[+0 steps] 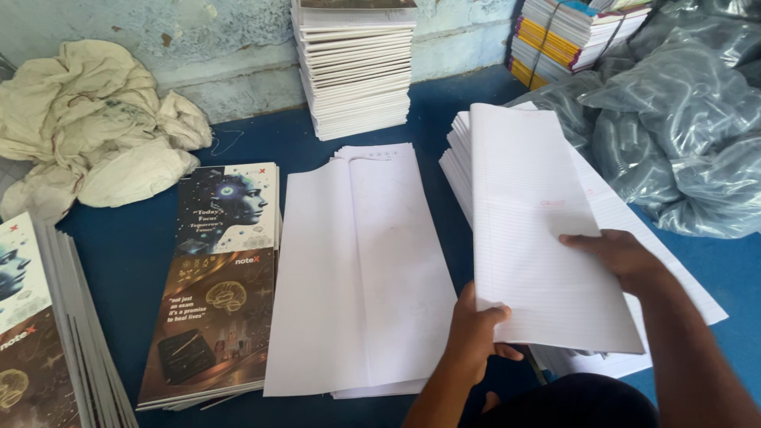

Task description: The person assembles notebooks by placing printed covers over stacks of blank paper. They repeatedly pick up a cover, align it with a stack of paper, and place it on top, then move the completed unit to a separate pile.

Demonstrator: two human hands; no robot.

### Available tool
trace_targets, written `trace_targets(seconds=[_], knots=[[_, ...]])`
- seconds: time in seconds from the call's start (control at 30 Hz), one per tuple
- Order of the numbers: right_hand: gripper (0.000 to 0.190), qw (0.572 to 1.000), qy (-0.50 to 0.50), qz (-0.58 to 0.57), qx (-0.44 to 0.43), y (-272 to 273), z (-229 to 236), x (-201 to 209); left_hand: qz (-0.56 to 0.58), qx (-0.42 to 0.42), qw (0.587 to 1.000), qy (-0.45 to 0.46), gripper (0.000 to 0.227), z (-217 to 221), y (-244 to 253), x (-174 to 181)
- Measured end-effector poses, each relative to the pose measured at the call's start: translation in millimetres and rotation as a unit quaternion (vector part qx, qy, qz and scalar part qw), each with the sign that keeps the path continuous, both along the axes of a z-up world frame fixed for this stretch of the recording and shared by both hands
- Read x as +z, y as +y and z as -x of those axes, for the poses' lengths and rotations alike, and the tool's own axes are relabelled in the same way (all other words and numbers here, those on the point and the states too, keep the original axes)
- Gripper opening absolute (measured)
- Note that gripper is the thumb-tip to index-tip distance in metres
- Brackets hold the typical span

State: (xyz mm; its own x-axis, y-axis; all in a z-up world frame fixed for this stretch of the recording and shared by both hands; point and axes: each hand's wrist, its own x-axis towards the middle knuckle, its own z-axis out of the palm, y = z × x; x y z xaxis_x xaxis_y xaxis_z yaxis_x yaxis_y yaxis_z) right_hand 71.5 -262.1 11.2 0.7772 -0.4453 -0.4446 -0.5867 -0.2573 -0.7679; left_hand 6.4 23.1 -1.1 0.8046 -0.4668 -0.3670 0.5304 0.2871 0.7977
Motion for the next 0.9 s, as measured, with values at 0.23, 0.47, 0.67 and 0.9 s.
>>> trace_targets(seconds=[0.23, 0.47, 0.67, 0.9], knots=[[0.084, 0.994, -0.009, -0.105, 0.026, 2, 2, 13, 0.031, -0.013, 0.999, 0.019, 0.067, -3, 11, -9], [0.072, 0.987, -0.109, -0.12, 0.014, 36, 10, 30, -0.03, -0.013, 0.999, -0.001, 0.063, -13, 23, -16], [0.065, 0.985, -0.149, -0.083, -0.006, 74, 21, 62, -0.174, -0.018, 0.983, -0.057, 0.064, -26, 55, -20], [0.062, 0.988, -0.144, -0.059, 0.006, 121, 25, 72, -0.163, 0.032, 0.98, -0.113, 0.046, -51, 121, -53]])
